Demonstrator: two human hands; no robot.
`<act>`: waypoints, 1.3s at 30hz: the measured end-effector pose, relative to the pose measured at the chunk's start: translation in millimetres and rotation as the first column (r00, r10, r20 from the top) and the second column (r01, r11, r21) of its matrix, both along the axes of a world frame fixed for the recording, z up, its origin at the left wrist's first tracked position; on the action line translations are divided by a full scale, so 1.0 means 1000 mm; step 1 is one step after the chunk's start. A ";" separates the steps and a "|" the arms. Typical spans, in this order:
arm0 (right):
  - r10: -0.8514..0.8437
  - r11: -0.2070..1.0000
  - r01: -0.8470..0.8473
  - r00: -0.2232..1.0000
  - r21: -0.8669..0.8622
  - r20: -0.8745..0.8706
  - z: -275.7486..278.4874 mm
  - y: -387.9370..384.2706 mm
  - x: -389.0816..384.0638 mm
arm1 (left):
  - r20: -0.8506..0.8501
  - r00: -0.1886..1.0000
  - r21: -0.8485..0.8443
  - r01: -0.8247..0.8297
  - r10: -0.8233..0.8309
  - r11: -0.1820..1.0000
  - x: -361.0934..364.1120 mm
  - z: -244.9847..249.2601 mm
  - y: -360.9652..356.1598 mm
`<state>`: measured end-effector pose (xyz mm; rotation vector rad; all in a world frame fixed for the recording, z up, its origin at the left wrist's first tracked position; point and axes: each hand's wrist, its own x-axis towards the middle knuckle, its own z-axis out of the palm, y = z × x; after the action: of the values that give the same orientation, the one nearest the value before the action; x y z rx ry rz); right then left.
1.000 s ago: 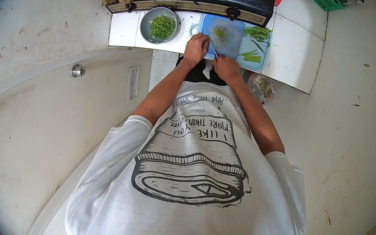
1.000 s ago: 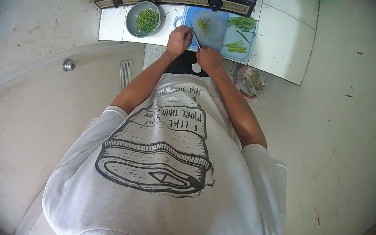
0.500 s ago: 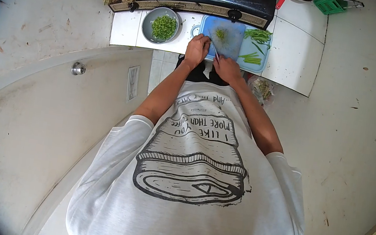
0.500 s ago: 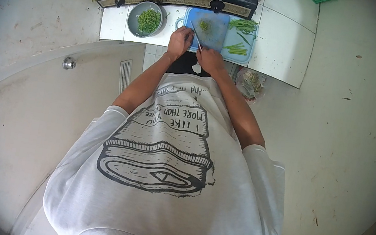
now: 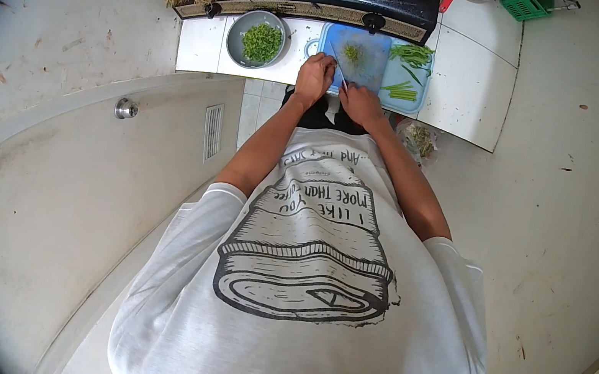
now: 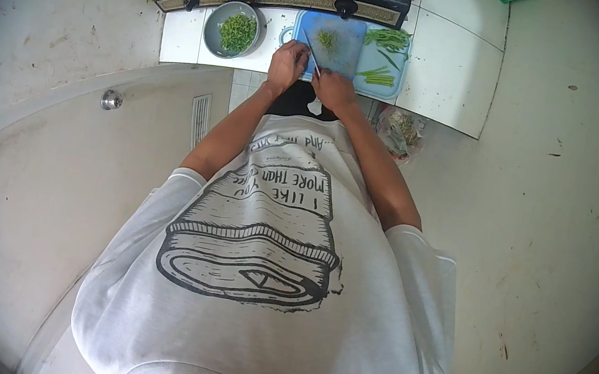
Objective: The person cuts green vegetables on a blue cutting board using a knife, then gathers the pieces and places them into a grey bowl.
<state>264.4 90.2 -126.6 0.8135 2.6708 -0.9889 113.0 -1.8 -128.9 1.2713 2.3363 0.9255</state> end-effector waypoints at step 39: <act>0.048 0.999 -0.048 0.999 0.000 -0.025 -0.002 0.004 0.002 | -0.016 1.000 0.060 0.001 0.000 0.998 -0.003 -0.002 0.000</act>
<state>266.5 94.7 -128.5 0.7378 2.6975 -0.9942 110.3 -2.2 -131.3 1.3069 2.3361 0.9967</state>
